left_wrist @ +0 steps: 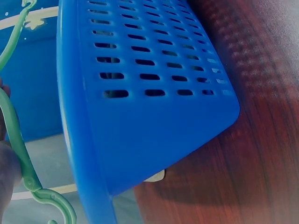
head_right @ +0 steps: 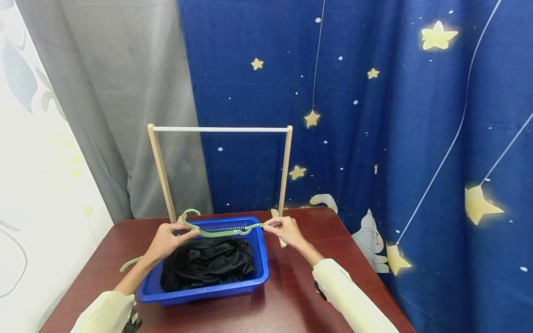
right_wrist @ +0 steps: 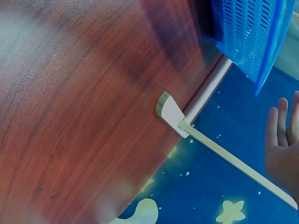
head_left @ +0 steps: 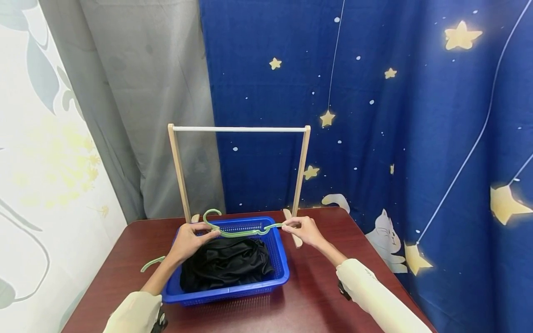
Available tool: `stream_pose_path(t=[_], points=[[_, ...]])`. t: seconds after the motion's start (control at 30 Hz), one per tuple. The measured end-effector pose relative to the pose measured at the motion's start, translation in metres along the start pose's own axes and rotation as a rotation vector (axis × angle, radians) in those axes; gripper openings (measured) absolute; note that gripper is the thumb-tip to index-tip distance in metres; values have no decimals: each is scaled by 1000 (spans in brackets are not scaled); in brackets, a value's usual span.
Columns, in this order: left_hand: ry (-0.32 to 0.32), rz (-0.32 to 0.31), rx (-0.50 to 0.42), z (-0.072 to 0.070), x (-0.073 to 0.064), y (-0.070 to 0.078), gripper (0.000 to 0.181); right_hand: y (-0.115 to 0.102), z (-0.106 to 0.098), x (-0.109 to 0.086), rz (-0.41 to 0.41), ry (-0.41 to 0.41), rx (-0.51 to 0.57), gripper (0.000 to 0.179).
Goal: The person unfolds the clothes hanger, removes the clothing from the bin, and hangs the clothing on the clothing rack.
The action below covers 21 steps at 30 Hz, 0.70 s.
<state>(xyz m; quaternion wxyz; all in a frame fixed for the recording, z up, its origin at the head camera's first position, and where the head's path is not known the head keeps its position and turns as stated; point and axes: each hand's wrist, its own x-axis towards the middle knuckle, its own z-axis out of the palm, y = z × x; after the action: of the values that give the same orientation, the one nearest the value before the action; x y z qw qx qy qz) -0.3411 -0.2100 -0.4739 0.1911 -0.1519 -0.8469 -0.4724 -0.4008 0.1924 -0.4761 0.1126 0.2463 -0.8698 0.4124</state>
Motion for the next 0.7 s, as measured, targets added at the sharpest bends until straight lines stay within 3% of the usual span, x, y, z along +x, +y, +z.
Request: stream_pose_path(t=[0.43, 0.7], points=[[36, -8, -44, 1, -1, 2, 20, 5, 8, -9, 35, -21, 34, 16], [-2, 13, -11, 2, -3, 0, 16, 9, 11, -14, 69, -79, 71, 13]])
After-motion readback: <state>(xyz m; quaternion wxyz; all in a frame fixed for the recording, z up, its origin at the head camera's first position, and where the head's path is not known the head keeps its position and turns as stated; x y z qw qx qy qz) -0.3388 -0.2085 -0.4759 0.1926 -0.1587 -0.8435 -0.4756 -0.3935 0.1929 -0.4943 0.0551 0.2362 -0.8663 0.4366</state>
